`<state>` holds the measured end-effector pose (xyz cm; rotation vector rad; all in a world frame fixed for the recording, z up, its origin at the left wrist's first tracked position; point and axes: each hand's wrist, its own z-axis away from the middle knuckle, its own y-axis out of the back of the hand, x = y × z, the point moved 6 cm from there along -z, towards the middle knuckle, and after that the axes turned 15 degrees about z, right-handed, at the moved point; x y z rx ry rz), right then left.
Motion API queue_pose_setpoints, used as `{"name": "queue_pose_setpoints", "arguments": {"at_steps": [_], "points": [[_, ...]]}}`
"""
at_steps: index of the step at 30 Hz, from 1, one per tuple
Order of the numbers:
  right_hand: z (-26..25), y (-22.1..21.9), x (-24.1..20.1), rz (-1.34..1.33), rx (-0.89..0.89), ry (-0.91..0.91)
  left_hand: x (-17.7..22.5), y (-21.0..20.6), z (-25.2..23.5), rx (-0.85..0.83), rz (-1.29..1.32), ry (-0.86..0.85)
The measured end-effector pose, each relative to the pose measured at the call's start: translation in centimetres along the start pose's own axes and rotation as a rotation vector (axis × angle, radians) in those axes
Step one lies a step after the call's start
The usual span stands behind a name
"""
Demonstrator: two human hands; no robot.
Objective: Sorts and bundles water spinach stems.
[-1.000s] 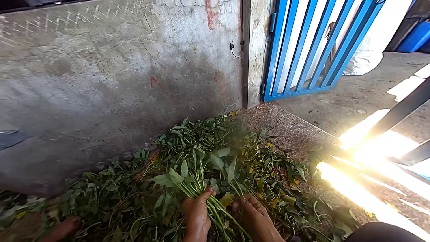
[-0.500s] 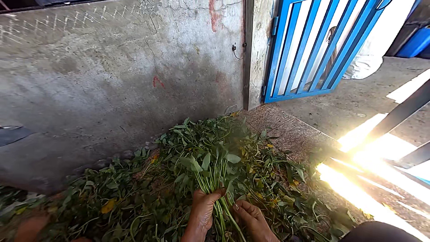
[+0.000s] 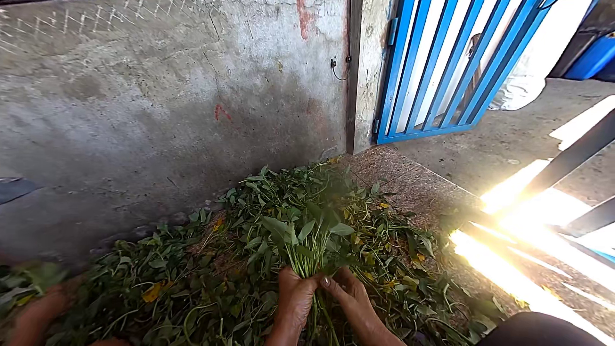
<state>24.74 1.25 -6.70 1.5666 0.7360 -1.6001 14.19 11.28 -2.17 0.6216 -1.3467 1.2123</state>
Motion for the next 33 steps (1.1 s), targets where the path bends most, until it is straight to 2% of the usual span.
{"name": "queue_pose_setpoints", "arguments": {"at_steps": [3, 6, 9, 11, 14, 15, 16, 18, 20, 21, 23, 25, 28, 33], "points": [[-0.8, -0.2, -1.6, -0.269, 0.225, 0.069, -0.6, 0.2, -0.1, 0.053, -0.02, 0.005], [-0.6, -0.9, -1.7, -0.512, 0.147, 0.112, -0.3, 1.1, -0.5, 0.183, 0.075, 0.013], [0.7, -1.0, -0.8, -0.441, 0.037, 0.15, 0.8, 2.5, -1.0, 0.283, 0.132, -0.062], [1.7, -0.2, 1.0, -0.226, -0.042, 0.098, 1.8, 3.3, -1.3, 0.313, 0.149, -0.093], [2.2, 2.5, 4.6, 0.617, -0.34, -0.138, 2.5, 3.5, -1.3, 0.284, 0.15, -0.071], [2.3, 3.0, 5.0, 0.815, -0.441, -0.243, 2.3, 3.2, -1.2, 0.256, 0.146, -0.051], [2.2, 3.1, 4.6, 0.878, -0.463, -0.275, 2.0, 2.8, -1.1, 0.217, 0.142, -0.025], [1.5, 2.8, 2.7, 0.764, -0.331, -0.061, 1.3, 1.8, -0.9, 0.135, 0.139, 0.017], [1.0, 1.5, 0.4, 0.369, -0.291, 0.101, 0.5, 1.0, -0.7, 0.077, 0.147, 0.057], [0.8, 0.7, -0.2, 0.188, -0.344, 0.088, 0.3, 0.7, -0.6, 0.06, 0.153, 0.071], [0.6, -0.5, -0.2, -0.011, -0.48, -0.013, 0.3, 0.6, -0.7, 0.051, 0.165, 0.086], [0.8, -1.1, 0.2, -0.013, -0.584, -0.069, 0.5, 0.9, -0.8, 0.063, 0.178, 0.093], [1.9, -1.4, -0.1, 0.193, -0.633, 0.009, 0.6, 1.6, -0.7, 0.102, 0.177, 0.108], [5.4, -1.2, -0.4, 0.404, -0.417, 0.293, 2.3, 3.8, -1.0, 0.289, 0.225, 0.011]]}}
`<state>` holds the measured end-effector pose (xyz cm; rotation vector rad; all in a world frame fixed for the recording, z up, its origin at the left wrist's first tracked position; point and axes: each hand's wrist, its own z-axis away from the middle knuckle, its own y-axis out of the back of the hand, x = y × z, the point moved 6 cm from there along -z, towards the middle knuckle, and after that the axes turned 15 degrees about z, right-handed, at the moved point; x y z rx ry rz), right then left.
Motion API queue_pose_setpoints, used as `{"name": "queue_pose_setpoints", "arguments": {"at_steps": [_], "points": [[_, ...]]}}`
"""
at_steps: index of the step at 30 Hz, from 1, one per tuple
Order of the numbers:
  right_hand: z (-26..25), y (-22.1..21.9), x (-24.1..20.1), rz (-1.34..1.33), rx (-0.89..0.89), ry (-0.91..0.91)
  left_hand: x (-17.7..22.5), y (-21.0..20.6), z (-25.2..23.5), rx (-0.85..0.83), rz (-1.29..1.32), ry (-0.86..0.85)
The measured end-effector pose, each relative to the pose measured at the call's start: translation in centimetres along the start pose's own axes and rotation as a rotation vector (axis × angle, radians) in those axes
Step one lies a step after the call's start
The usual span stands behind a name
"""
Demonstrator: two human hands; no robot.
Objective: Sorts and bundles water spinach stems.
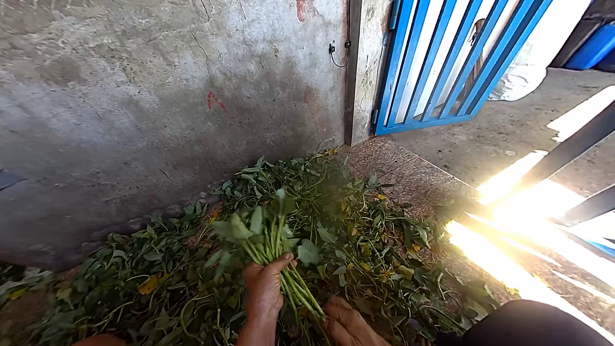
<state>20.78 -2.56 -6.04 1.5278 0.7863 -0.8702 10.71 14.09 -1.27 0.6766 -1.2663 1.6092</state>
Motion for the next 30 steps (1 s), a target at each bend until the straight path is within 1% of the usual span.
{"name": "queue_pose_setpoints", "arguments": {"at_steps": [2, 3, 4, 5, 6, 7, 8, 10, 11, 13, 15, 18, 22, 23, 25, 26, 29, 30], "points": [[1.8, -0.2, 0.0, 0.197, 0.063, 0.05, 1.1, 0.6, -0.2, 0.055, 0.041, -0.09], [2.4, -0.4, 0.6, 0.301, 0.052, 0.058, 1.6, 0.9, -0.2, 0.083, 0.059, -0.15], [2.7, -0.7, 1.9, 0.369, 0.005, 0.036, 2.2, 1.2, -0.3, 0.114, 0.082, -0.232], [2.6, -0.9, 3.8, 0.413, -0.066, -0.036, 2.9, 1.6, -0.5, 0.149, 0.11, -0.326], [2.1, -0.9, 6.0, 0.46, -0.143, -0.149, 3.6, 1.9, -0.5, 0.186, 0.131, -0.4], [1.2, -0.7, 8.5, 0.508, -0.205, -0.283, 4.0, 2.2, -0.6, 0.217, 0.154, -0.43], [0.1, -0.2, 11.0, 0.56, -0.234, -0.421, 4.1, 2.3, -0.7, 0.233, 0.176, -0.409], [-2.2, 0.9, 15.8, 0.677, -0.288, -0.706, 3.3, 2.1, -0.8, 0.204, 0.191, -0.248], [-3.0, 1.1, 18.0, 0.726, -0.315, -0.807, 2.5, 1.9, -0.8, 0.17, 0.178, -0.145], [-3.8, 1.1, 21.8, 0.802, -0.372, -0.904, 0.9, 1.2, -0.6, 0.103, 0.152, 0.018], [-4.0, 0.9, 24.0, 0.857, -0.406, -0.918, -0.1, 0.6, -0.4, 0.044, 0.146, 0.102], [-4.0, 1.1, 25.2, 0.912, -0.377, -0.917, -0.1, 0.2, -0.3, 0.027, 0.145, 0.099], [-4.0, 1.6, 26.5, 0.898, -0.377, -0.919, 0.0, 0.4, -0.5, 0.028, 0.146, 0.097], [-4.3, 2.0, 26.3, 0.854, -0.365, -0.918, 0.0, 0.4, -0.5, 0.027, 0.142, 0.097], [-4.7, 3.2, 25.2, 0.66, -0.296, -0.912, 0.1, 0.3, -0.4, 0.017, 0.141, 0.099], [-4.8, 3.9, 24.5, 0.543, -0.232, -0.879, 0.1, 0.2, -0.3, 0.016, 0.143, 0.098], [-4.4, 6.0, 22.4, 0.123, 0.067, -0.65, 0.1, 0.0, -0.4, 0.011, 0.14, 0.096], [-4.0, 6.4, 22.4, 0.072, 0.137, -0.616, 0.1, -0.1, -0.4, 0.008, 0.137, 0.094]]}}
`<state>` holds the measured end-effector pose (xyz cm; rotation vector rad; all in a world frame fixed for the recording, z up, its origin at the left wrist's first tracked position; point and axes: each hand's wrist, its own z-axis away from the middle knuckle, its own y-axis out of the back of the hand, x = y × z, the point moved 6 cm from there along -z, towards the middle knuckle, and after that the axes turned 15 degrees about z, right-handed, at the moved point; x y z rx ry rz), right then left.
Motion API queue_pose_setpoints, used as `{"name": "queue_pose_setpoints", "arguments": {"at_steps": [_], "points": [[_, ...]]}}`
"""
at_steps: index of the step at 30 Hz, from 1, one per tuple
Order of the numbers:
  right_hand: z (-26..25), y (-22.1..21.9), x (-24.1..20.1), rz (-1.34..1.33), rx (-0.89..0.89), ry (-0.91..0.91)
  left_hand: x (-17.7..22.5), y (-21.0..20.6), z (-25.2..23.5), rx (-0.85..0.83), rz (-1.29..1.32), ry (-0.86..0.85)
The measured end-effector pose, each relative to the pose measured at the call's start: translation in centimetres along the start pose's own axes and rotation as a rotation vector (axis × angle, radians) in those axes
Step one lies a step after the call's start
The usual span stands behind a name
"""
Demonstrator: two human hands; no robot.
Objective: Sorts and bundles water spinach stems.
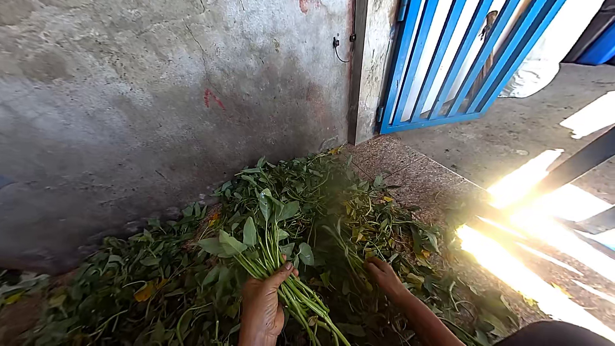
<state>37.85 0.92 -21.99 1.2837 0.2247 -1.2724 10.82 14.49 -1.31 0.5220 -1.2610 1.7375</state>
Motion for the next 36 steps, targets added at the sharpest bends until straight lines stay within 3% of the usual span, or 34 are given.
{"name": "queue_pose_setpoints", "arguments": {"at_steps": [4, 9, 13, 14, 15, 18, 19, 20, 21, 23, 24, 25, 28, 29, 30, 33, 36], "points": [[0.9, 0.8, 0.6, 0.521, -0.074, -0.167, -0.4, -0.1, 0.2, 0.001, -0.013, -0.005], [4.4, 3.1, -5.6, 0.519, 0.25, -0.029, -0.3, 0.1, 0.0, 0.049, -0.012, -0.038], [3.0, 2.2, -3.9, 0.805, -0.059, -0.104, -0.4, -0.1, 0.1, 0.005, -0.027, -0.033], [3.1, 2.4, -4.0, 0.859, -0.042, -0.091, -0.4, -0.2, 0.1, -0.006, -0.03, -0.031], [3.7, 3.1, -4.7, 0.864, 0.074, -0.043, -0.3, -0.2, 0.2, -0.012, -0.034, -0.034], [7.5, 5.8, -7.8, 0.658, 0.824, 0.306, -0.1, -0.1, 0.1, 0.002, -0.035, -0.063], [8.7, 6.4, -8.5, 0.615, 1.001, 0.362, 0.0, 0.0, 0.1, 0.011, -0.038, -0.075], [9.3, 6.5, -8.6, 0.612, 1.053, 0.36, 0.1, 0.0, 0.0, 0.02, -0.044, -0.083], [9.2, 6.3, -8.2, 0.656, 0.951, 0.285, 0.1, -0.1, 0.0, 0.027, -0.047, -0.084], [7.5, 5.2, -6.2, 0.759, 0.298, -0.05, 0.1, -0.1, 0.1, 0.024, -0.039, -0.084], [6.9, 4.7, -5.5, 0.739, 0.073, -0.151, 0.0, -0.2, 0.2, 0.021, -0.037, -0.082], [7.1, 4.8, -5.6, 0.68, 0.059, -0.157, 0.1, -0.4, 0.3, 0.016, -0.04, -0.081], [10.5, 6.5, -8.4, 0.371, 0.718, 0.201, 0.2, -0.4, 0.4, 0.021, -0.045, -0.085], [11.2, 6.7, -9.0, 0.324, 0.831, 0.277, 0.2, -0.3, 0.4, 0.028, -0.051, -0.087], [11.2, 6.6, -9.0, 0.296, 0.819, 0.285, 0.2, -0.3, 0.4, 0.033, -0.054, -0.089], [9.3, 5.4, -6.0, -0.044, 0.301, 0.024, 0.1, -0.4, 0.4, 0.036, -0.037, -0.102], [9.4, 4.2, -5.3, -0.581, 0.177, -0.067, 0.3, -0.1, 0.4, 0.054, -0.02, -0.114]]}}
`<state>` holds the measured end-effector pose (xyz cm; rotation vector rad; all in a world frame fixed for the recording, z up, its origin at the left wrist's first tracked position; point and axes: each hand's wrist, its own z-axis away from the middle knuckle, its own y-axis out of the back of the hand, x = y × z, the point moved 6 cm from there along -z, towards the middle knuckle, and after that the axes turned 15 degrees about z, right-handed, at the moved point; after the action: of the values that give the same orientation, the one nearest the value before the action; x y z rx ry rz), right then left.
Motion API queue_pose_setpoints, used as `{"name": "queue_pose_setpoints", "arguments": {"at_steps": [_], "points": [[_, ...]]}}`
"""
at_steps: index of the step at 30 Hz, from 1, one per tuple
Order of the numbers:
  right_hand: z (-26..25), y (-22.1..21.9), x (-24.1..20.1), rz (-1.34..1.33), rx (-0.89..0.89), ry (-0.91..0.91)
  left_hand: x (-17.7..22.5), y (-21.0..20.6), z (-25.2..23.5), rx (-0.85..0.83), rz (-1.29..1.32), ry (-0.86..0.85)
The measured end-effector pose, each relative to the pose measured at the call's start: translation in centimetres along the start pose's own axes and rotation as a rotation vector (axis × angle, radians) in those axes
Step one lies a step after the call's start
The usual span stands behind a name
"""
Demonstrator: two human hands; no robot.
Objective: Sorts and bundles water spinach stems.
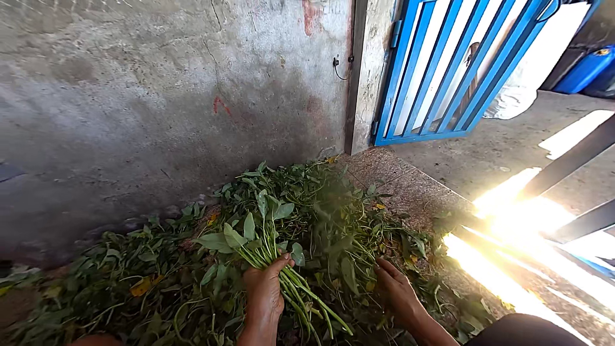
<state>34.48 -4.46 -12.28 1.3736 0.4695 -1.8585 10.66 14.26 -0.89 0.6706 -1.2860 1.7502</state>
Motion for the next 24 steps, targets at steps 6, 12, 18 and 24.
{"name": "queue_pose_setpoints", "arguments": {"at_steps": [6, 12, 18, 24], "points": [[2.6, -2.0, -1.0, -0.324, -0.155, 0.047, -0.1, 0.4, 0.0, 0.019, 0.019, -0.028], [4.7, -4.1, -1.8, -0.189, -0.256, 0.247, 2.0, 1.0, -0.3, 0.045, 0.074, -0.164], [6.9, -6.3, -3.0, 0.023, -0.213, 0.519, 1.3, 0.3, -0.1, -0.138, -0.019, -0.043], [7.9, -7.1, -3.5, 0.421, -0.081, 0.801, 0.8, -0.3, 0.0, -0.176, -0.046, -0.007]]}}
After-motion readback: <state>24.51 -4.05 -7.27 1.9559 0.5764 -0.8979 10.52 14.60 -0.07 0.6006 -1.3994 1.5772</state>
